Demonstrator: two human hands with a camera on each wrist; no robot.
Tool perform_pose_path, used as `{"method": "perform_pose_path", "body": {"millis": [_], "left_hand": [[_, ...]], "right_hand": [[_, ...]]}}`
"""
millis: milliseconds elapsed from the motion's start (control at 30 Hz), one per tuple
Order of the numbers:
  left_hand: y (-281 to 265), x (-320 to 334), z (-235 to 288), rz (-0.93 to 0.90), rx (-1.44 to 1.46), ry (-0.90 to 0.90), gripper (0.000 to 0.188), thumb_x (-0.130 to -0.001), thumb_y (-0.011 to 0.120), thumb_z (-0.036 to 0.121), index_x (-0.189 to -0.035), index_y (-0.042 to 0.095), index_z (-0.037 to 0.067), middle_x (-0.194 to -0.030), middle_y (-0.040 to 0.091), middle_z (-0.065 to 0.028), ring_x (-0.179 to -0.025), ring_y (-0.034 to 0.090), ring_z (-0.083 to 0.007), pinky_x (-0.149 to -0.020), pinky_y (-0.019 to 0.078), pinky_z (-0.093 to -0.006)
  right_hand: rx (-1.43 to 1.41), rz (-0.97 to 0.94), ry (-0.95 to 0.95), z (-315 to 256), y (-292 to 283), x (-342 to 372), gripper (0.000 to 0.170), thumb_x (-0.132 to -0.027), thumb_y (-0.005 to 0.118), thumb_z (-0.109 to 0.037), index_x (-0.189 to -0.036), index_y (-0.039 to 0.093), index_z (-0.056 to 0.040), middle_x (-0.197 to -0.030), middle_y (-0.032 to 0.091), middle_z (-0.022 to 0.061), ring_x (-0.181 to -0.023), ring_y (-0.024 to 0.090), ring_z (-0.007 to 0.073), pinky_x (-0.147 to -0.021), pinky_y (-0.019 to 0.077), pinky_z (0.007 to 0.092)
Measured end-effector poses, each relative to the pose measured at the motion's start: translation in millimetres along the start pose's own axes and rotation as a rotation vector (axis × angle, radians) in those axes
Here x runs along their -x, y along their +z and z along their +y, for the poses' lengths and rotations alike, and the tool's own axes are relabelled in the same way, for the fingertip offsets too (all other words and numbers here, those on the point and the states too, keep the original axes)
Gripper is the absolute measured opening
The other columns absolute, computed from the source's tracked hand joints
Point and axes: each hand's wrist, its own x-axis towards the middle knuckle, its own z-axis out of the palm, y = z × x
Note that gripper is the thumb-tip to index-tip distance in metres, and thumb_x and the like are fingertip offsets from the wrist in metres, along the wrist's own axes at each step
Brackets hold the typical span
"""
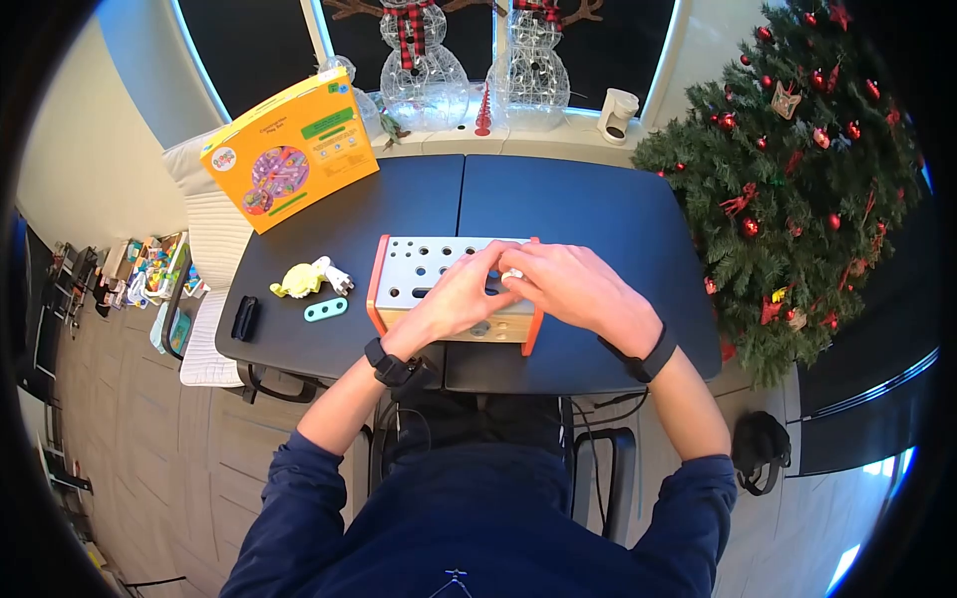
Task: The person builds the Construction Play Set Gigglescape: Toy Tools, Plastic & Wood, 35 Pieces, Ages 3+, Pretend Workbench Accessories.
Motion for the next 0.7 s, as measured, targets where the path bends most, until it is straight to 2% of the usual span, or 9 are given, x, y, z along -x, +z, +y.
{"method": "perform_pose_path", "body": {"millis": [200,300,400,500,633,700], "left_hand": [[-8.0,2.0,9.3,-0.075,0.017,-0.077,0.072,-0.097,0.076,0.012,-0.161,0.044,0.012,-0.128,0.077,-0.0180,-0.125,0.070,-0.0410,-0.107,0.0542,-0.0495],[-6.6,0.3,-1.1,-0.125,0.167,-0.046,0.071,-0.097,0.071,0.007,-0.162,0.043,0.014,-0.140,0.072,-0.0221,-0.134,0.066,-0.0390,-0.116,0.0471,-0.0501],[-9.4,0.8,-2.4,-0.119,0.196,-0.045,0.071,-0.096,0.066,0.001,-0.162,0.044,0.013,-0.136,0.074,-0.0205,-0.130,0.068,-0.0380,-0.116,0.0474,-0.0481],[-8.3,1.1,-7.1,-0.078,0.208,0.015,0.068,-0.095,0.064,0.001,-0.160,0.046,0.011,-0.132,0.076,-0.0175,-0.127,0.069,-0.0403,-0.107,0.0522,-0.0483],[-4.7,-1.9,-4.8,-0.095,0.139,-0.005,0.070,-0.094,0.068,0.003,-0.160,0.046,0.011,-0.129,0.075,-0.0187,-0.125,0.069,-0.0387,-0.107,0.0525,-0.0481],[-5.1,-2.2,-1.2,-0.107,0.063,-0.011,0.072,-0.094,0.071,0.005,-0.161,0.045,0.011,-0.130,0.074,-0.0188,-0.123,0.070,-0.0362,-0.108,0.0527,-0.0474]], "right_hand": [[-0.036,0.001,-0.048,5.4,-5.6,7.0,0.021,-0.104,0.065,-0.016,-0.123,0.071,-0.0088,-0.108,0.074,0.0199,-0.099,0.070,0.0435,-0.083,0.0564,0.0504],[-0.005,-0.049,0.002,3.4,-8.8,6.0,0.020,-0.104,0.067,-0.018,-0.120,0.071,-0.0071,-0.102,0.074,0.0197,-0.097,0.070,0.0432,-0.080,0.0555,0.0510],[0.046,-0.125,0.051,-2.9,-13.8,2.5,0.022,-0.103,0.069,-0.020,-0.120,0.070,-0.0066,-0.098,0.075,0.0194,-0.094,0.071,0.0434,-0.078,0.0569,0.0517],[0.084,-0.121,0.064,-5.7,-10.3,-0.5,0.024,-0.103,0.070,-0.025,-0.118,0.070,-0.0070,-0.094,0.076,0.0187,-0.089,0.073,0.0430,-0.076,0.0582,0.0516],[0.169,-0.063,0.075,-4.7,-0.9,-5.2,0.027,-0.105,0.067,-0.034,-0.116,0.071,-0.0094,-0.089,0.077,0.0169,-0.083,0.074,0.0404,-0.072,0.0590,0.0506],[0.262,-0.108,0.123,-2.3,7.1,-9.4,0.028,-0.107,0.065,-0.037,-0.116,0.071,-0.0109,-0.085,0.076,0.0158,-0.080,0.075,0.0399,-0.070,0.0590,0.0501]]}}
